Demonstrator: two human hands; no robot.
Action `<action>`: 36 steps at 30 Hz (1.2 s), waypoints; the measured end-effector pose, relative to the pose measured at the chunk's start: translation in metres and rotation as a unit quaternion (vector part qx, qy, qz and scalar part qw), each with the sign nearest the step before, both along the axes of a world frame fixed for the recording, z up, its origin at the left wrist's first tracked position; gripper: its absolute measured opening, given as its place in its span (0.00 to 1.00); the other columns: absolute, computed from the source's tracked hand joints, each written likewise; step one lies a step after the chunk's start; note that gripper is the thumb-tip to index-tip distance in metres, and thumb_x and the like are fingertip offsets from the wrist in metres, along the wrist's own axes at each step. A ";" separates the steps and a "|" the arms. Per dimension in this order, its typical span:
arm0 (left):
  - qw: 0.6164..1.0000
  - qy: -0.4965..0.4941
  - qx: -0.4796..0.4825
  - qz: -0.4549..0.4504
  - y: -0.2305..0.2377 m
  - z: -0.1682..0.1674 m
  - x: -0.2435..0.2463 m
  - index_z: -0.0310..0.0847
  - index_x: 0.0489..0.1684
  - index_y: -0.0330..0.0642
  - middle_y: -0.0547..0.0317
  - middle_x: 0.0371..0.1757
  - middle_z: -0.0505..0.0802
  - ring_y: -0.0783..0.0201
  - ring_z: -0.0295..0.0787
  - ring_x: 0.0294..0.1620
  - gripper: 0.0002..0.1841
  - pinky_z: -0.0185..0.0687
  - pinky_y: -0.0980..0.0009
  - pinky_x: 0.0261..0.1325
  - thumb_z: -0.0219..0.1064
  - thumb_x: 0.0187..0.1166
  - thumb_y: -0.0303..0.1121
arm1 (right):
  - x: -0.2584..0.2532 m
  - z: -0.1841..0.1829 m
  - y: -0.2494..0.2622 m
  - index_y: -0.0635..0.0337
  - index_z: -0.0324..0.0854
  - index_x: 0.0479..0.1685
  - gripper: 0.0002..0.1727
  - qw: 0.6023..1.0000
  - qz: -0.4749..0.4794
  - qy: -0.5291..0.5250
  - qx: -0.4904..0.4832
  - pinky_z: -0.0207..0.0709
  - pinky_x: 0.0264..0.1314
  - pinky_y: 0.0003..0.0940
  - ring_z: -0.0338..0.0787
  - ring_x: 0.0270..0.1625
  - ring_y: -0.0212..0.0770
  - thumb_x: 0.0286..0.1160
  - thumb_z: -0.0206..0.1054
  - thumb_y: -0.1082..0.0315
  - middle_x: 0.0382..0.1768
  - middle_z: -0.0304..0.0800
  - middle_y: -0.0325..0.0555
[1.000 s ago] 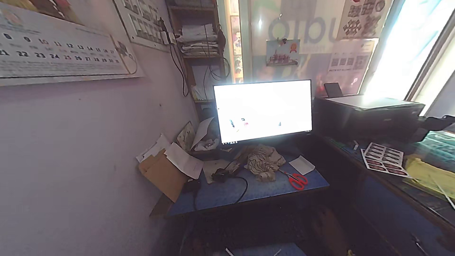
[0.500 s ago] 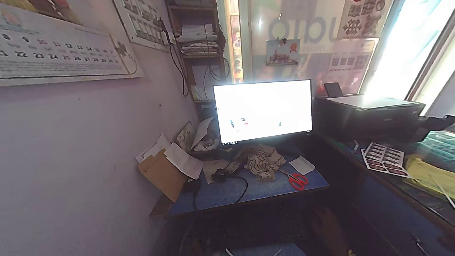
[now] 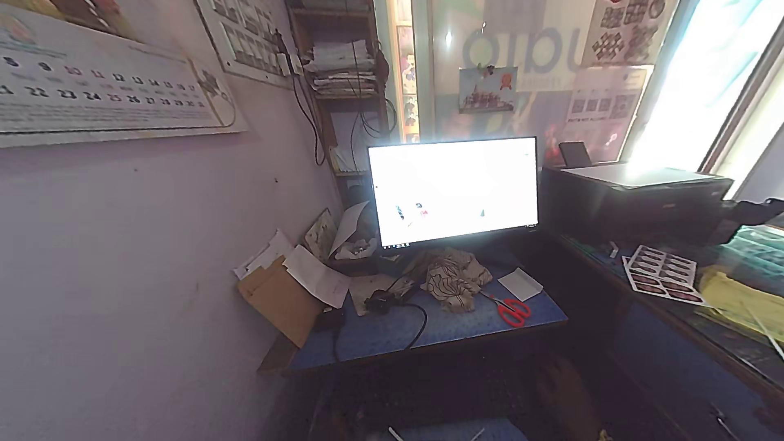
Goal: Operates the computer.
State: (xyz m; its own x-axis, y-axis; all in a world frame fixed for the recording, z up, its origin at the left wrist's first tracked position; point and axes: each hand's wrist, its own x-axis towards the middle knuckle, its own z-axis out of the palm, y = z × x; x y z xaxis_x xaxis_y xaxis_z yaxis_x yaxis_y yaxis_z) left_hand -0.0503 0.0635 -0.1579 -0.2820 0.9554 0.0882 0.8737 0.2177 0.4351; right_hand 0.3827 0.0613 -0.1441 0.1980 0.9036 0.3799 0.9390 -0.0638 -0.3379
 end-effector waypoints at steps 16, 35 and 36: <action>1.000 0.001 0.012 0.003 0.000 -0.002 -0.001 0.67 0.80 0.23 0.24 0.80 0.75 0.34 0.74 0.81 0.36 0.68 0.42 0.83 0.53 0.88 0.52 | 0.000 0.001 0.000 0.60 0.89 0.63 0.22 1.000 0.004 -0.001 0.008 0.76 0.77 0.57 0.82 0.75 0.65 0.72 0.69 0.60 0.72 0.83 0.65; 1.000 0.015 0.021 -0.005 0.001 -0.003 -0.001 0.67 0.79 0.21 0.22 0.78 0.76 0.34 0.74 0.81 0.37 0.68 0.43 0.83 0.53 0.89 0.52 | 0.000 0.006 -0.002 0.57 0.88 0.67 0.23 0.999 0.003 0.024 -0.041 0.72 0.81 0.56 0.78 0.79 0.63 0.74 0.69 0.60 0.75 0.80 0.63; 1.000 0.015 0.020 -0.005 0.001 -0.003 -0.001 0.66 0.79 0.21 0.22 0.78 0.76 0.33 0.74 0.81 0.37 0.68 0.43 0.83 0.53 0.89 0.52 | -0.001 0.007 -0.003 0.58 0.87 0.67 0.23 0.999 0.001 0.024 -0.045 0.72 0.81 0.56 0.78 0.79 0.63 0.74 0.68 0.60 0.75 0.80 0.64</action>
State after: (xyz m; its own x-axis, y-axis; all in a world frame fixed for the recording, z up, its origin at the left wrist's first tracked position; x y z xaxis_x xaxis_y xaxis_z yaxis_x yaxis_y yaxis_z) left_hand -0.0516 0.0641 -0.1610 -0.2693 0.9535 0.1354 0.8882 0.1916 0.4175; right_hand 0.3818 0.0585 -0.1367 0.2128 0.9341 0.2867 0.9221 -0.0950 -0.3750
